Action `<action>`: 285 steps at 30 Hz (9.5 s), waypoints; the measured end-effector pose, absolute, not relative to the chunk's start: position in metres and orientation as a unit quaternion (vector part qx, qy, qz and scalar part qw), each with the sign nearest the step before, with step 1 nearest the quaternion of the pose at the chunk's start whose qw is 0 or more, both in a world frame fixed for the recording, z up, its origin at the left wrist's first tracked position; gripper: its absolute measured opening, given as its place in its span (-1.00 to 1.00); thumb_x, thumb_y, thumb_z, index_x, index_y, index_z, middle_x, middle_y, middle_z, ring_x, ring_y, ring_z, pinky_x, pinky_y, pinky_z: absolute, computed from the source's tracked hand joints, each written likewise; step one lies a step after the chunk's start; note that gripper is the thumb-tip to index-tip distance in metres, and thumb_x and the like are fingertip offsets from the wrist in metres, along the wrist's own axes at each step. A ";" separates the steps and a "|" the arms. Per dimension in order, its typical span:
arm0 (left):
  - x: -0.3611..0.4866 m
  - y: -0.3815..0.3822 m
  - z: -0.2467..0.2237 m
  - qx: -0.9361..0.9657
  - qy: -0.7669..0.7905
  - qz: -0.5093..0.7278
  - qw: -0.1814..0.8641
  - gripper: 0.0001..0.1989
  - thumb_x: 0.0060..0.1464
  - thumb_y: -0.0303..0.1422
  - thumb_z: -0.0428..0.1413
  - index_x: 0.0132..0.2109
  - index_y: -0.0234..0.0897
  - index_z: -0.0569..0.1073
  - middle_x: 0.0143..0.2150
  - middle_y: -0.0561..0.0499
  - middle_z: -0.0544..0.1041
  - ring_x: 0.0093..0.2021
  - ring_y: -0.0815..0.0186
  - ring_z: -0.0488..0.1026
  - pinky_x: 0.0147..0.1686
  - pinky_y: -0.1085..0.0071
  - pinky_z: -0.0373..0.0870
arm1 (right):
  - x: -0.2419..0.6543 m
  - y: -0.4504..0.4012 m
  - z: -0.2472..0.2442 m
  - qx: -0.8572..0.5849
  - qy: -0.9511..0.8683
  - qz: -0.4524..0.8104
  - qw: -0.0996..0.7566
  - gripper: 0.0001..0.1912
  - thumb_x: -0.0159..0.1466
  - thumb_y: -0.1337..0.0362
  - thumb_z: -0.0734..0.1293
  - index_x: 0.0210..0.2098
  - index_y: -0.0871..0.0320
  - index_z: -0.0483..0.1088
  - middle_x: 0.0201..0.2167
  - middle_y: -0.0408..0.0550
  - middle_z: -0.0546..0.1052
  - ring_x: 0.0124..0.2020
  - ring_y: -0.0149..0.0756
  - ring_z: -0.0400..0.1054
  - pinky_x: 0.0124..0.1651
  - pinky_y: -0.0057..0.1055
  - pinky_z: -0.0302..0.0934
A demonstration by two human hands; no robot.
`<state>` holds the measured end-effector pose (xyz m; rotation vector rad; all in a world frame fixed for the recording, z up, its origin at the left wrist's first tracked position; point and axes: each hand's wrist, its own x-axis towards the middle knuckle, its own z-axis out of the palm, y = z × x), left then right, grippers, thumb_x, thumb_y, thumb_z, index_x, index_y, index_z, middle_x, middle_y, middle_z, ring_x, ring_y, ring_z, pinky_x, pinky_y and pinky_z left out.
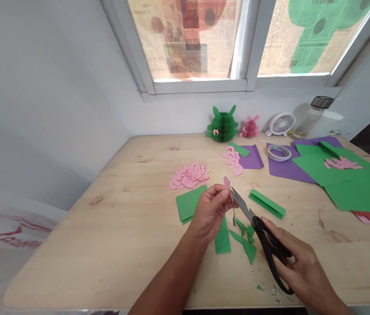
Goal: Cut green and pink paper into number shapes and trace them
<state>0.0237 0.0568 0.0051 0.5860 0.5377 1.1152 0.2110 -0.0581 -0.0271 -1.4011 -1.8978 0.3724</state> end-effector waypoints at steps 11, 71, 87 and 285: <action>0.025 0.056 0.007 0.263 0.256 0.517 0.773 -0.74 -0.22 -0.32 0.37 -0.46 -0.30 0.44 -0.53 0.09 0.47 -0.48 0.40 0.41 -0.33 0.39 0.42 | 0.209 -0.057 -0.022 -0.538 -0.755 0.080 0.366 -0.40 0.24 0.36 0.29 0.27 0.06 0.20 0.07 -0.01 0.51 -0.02 -0.21 0.48 -0.05 -0.48 0.41; 0.027 0.054 0.003 0.228 0.249 0.518 0.786 -0.81 -0.16 -0.38 0.34 -0.38 -0.31 0.50 -0.48 0.05 0.52 -0.44 0.40 0.43 -0.32 0.41 0.41 | 0.209 -0.058 -0.028 -0.537 -0.764 0.067 0.350 -0.44 0.29 0.38 0.25 0.28 0.10 0.15 0.09 0.02 0.49 0.04 -0.30 0.44 0.04 -0.53 0.32; 0.030 0.053 0.004 0.207 0.248 0.531 0.783 -0.73 -0.27 -0.37 0.39 -0.45 -0.31 0.45 -0.54 0.10 0.47 -0.48 0.43 0.41 -0.37 0.46 0.44 | 0.208 -0.060 -0.030 -0.534 -0.768 0.033 0.351 -0.44 0.32 0.39 0.21 0.30 0.10 0.12 0.05 0.03 0.51 0.01 -0.30 0.46 -0.03 -0.53 0.38; 0.033 0.045 0.012 0.162 0.253 0.519 0.801 -0.74 -0.28 -0.40 0.39 -0.46 -0.31 0.44 -0.44 0.06 0.52 -0.39 0.38 0.44 -0.18 0.34 0.42 | 0.199 -0.067 -0.036 -0.558 -0.727 0.125 0.379 -0.42 0.29 0.42 0.21 0.29 0.05 0.13 0.08 0.01 0.49 0.05 -0.26 0.43 0.04 -0.49 0.34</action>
